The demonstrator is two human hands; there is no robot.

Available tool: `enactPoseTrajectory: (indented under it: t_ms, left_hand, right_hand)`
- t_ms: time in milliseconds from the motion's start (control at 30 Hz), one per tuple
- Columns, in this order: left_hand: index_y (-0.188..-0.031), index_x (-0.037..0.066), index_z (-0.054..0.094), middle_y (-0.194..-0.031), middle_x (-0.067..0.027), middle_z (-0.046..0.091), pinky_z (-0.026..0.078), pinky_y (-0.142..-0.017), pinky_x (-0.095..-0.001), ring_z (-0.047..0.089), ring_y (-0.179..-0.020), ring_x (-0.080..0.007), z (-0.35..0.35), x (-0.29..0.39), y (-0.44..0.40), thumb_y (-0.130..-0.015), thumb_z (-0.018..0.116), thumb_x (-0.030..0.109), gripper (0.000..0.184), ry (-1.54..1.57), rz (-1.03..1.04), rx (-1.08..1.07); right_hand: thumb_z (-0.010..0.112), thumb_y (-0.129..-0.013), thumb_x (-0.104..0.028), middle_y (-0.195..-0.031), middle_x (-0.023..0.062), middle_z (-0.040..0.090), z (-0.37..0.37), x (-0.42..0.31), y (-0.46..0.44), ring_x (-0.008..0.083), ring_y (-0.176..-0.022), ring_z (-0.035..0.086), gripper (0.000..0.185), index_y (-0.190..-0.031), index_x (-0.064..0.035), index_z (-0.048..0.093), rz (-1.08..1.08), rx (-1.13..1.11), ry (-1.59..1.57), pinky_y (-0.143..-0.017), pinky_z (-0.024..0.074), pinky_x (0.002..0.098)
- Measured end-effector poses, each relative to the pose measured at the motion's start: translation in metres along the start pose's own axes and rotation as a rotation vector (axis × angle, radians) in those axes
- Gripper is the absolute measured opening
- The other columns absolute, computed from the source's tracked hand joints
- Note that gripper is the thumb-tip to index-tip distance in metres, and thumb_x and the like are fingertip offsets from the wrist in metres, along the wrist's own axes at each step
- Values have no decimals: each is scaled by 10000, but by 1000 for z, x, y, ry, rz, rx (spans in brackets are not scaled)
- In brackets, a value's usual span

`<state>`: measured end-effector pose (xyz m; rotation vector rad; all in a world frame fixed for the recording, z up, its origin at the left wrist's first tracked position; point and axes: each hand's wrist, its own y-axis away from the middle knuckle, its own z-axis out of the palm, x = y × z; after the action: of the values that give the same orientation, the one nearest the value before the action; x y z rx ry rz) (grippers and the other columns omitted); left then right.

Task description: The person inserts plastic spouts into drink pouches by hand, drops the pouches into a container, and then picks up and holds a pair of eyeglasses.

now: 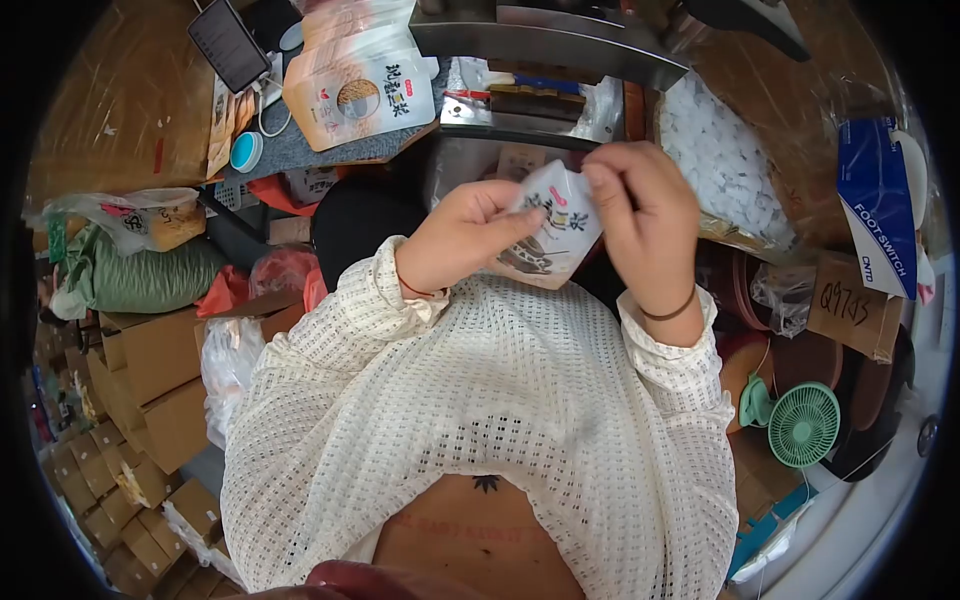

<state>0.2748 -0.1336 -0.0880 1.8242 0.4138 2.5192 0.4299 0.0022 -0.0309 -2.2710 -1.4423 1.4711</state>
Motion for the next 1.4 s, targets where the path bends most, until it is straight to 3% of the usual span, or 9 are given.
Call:
enactPoseTrajectory:
  t_ms: [133, 300, 533, 667, 800, 933, 1100, 1200, 1400]
  left_hand:
    - [-1136, -34, 697, -1019, -35, 726, 539, -797, -244, 656, -887, -77, 5, -6, -1, -970, 684, 110, 219, -206, 75, -14]
    - [-1178, -46, 668, -1076, -65, 728, 535, -866, -263, 673, -951, -111, 12, 0, 2, -1017, 625, 182, 282, 132, -93, -110]
    - [-1156, -50, 676, -1044, -50, 731, 535, -837, -242, 658, -896, -75, 15, -5, -2, -1011, 640, 166, 263, -80, -76, -64]
    - [-1166, -46, 670, -1057, -59, 731, 538, -849, -255, 665, -918, -86, 16, -4, -1, -1010, 642, 167, 266, 87, -119, -94]
    - [-1225, -44, 646, -1121, -89, 722, 541, -886, -291, 679, -969, -122, 19, -2, 2, -1005, 630, 134, 283, 190, -197, -150]
    - [-1251, -54, 628, -1192, -129, 707, 545, -940, -331, 694, -1036, -183, 5, -12, -8, -979, 608, 65, 297, 253, -199, -182]
    - [-1253, -84, 601, -1206, -168, 697, 561, -953, -376, 704, -1043, -227, -25, 4, -33, -948, 595, 14, 320, 278, -85, -85]
    - [-1254, -89, 593, -1176, -159, 701, 564, -946, -385, 702, -1030, -239, -49, 10, -60, -946, 609, 25, 329, 327, -152, -112]
    - [-1287, -90, 541, -1207, -191, 663, 546, -898, -396, 681, -1026, -276, -51, 7, -55, -977, 659, 144, 406, -29, 143, 171]
  right_hand:
    - [761, -842, -49, -833, 97, 707, -3, -9, -6, 174, -755, 674, 111, -929, 11, 726, 110, 25, -124, -671, 514, 282]
    - [691, -911, -116, -796, 124, 671, -1, 11, -2, 300, -703, 639, 107, -926, -10, 696, -40, -15, 24, -652, 508, 356]
    - [721, -892, -123, -778, 99, 681, -14, 3, -1, 211, -695, 666, 115, -920, -11, 726, 195, -55, -215, -625, 507, 306]
    - [721, -900, -163, -787, 121, 695, -11, 13, -3, 283, -717, 671, 158, -879, -6, 719, -77, -58, 179, -668, 526, 372]
    - [678, -930, -210, -970, 153, 712, -18, 16, -1, 331, -909, 672, 234, -1050, -11, 700, 11, -322, 69, -790, 527, 408]
    - [661, -949, -246, -1253, 201, 641, -62, 30, -2, 387, -1180, 587, 415, -1287, -9, 611, -173, -172, 379, -981, 479, 442]
    - [724, -899, -329, -1267, 268, 572, -87, 87, 32, 464, -1117, 577, 534, -1356, -100, 569, 170, -123, 926, -957, 485, 488]
    - [760, -864, -338, -1230, 286, 549, -68, 93, 21, 483, -1083, 574, 561, -1349, -137, 562, -21, -43, 840, -922, 493, 501]
    - [745, -863, -176, -998, 112, 650, -66, 104, 7, 362, -873, 648, 228, -1076, -114, 691, -41, 29, 725, -735, 530, 431]
